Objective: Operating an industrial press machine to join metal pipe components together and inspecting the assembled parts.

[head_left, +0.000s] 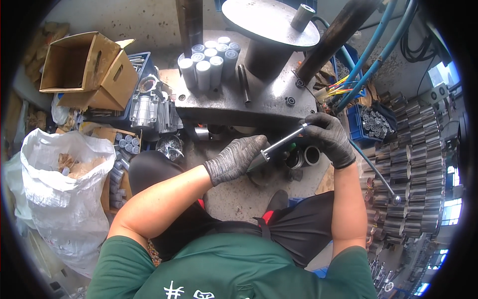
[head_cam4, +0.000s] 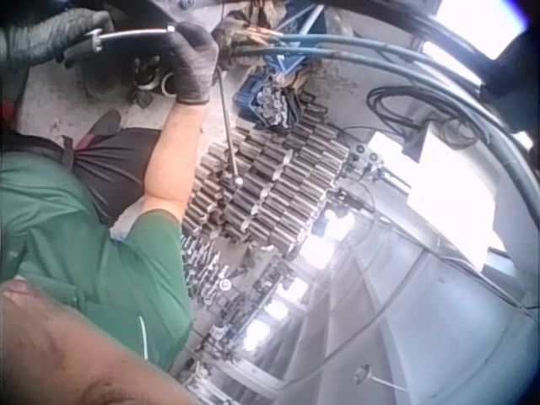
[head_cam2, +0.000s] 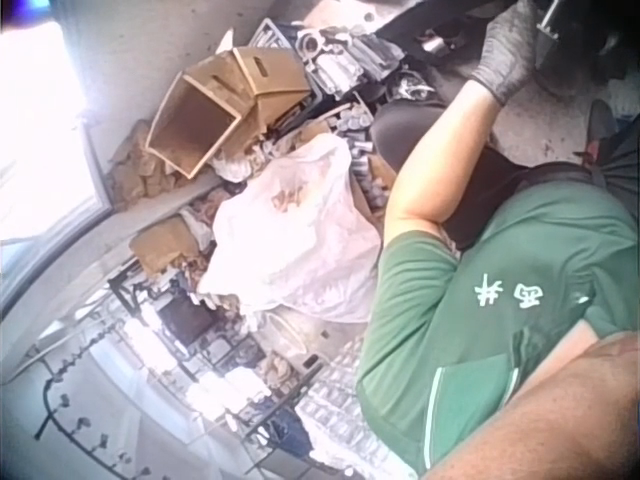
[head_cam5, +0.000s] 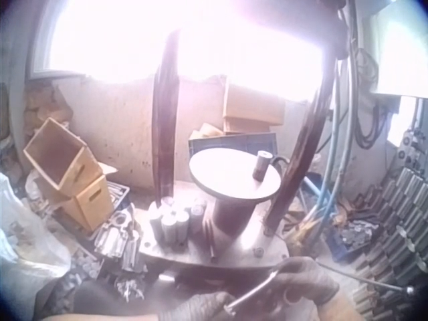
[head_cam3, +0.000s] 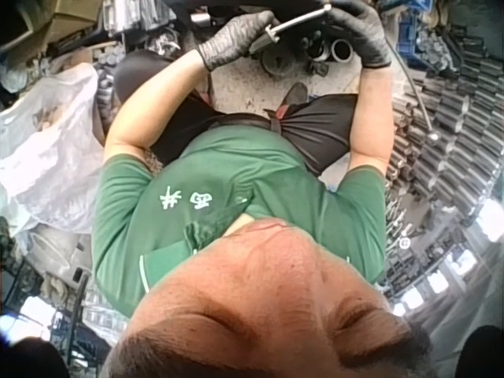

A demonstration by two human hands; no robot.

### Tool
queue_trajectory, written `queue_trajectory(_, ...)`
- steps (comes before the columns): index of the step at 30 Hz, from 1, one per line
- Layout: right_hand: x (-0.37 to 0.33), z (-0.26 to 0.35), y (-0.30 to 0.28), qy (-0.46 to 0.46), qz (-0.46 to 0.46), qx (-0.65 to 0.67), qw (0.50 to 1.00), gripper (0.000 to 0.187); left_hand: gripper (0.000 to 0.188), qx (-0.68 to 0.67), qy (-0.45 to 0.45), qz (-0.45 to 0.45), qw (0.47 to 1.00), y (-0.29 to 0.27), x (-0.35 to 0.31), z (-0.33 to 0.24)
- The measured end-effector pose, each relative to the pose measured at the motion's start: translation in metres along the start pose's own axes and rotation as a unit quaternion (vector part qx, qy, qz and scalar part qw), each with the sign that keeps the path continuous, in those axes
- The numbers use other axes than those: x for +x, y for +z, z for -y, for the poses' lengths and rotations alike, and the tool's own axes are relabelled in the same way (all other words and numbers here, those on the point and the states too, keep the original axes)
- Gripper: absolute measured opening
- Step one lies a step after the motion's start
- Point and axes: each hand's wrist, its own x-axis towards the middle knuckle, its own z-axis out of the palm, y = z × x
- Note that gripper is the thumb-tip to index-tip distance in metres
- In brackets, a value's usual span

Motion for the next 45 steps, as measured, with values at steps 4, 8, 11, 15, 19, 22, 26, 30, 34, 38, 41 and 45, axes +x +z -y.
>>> queue_trajectory(4,-0.003,0.004,-0.001,0.012,0.018,-0.014,1.0,0.028,0.056,0.014,0.006,0.0,1.0,-0.002,-0.001,0.003)
queue_trajectory(8,-0.001,-0.008,0.008,-0.048,0.066,-0.002,0.997,0.034,0.056,0.009,0.017,0.008,1.0,-0.004,-0.002,0.001)
queue_trajectory(11,0.002,-0.018,0.015,-0.03,0.072,-0.005,0.997,0.042,0.058,0.025,0.032,0.002,0.999,-0.004,0.0,-0.002)
queue_trajectory(15,0.006,-0.02,0.021,-0.032,0.065,0.078,0.994,0.049,0.061,0.035,0.051,-0.019,0.998,-0.004,0.001,-0.002)
queue_trajectory(19,0.008,-0.016,0.024,-0.019,0.137,0.107,0.985,0.055,0.063,0.033,0.044,-0.027,0.998,-0.006,0.001,-0.001)
queue_trajectory(22,0.008,-0.014,0.026,-0.019,0.15,0.136,0.979,0.057,0.065,-0.03,-0.011,0.001,0.999,-0.007,-0.002,-0.003)
queue_trajectory(26,0.009,-0.015,0.025,0.006,0.125,0.127,0.984,0.057,0.059,-0.001,-0.013,-0.018,1.0,-0.008,-0.006,-0.009)
queue_trajectory(30,0.011,-0.021,0.023,0.033,0.084,0.173,0.981,0.042,0.059,0.009,-0.034,-0.012,0.999,-0.008,-0.006,-0.012)
queue_trajectory(34,0.014,-0.025,0.019,0.012,0.043,0.208,0.977,0.031,0.059,0.075,0.006,-0.041,0.996,-0.007,-0.004,-0.01)
queue_trajectory(38,0.011,-0.023,0.011,0.002,0.027,0.211,0.977,0.033,0.058,0.009,-0.029,-0.026,0.999,-0.006,-0.006,-0.007)
queue_trajectory(41,0.007,-0.019,0.006,0.016,0.03,0.173,0.984,0.029,0.057,0.028,-0.021,-0.038,0.999,-0.005,-0.006,-0.006)
queue_trajectory(45,0.003,-0.016,0.002,0.018,0.009,0.059,0.998,0.024,0.054,0.011,-0.019,-0.037,0.999,-0.004,-0.006,-0.006)
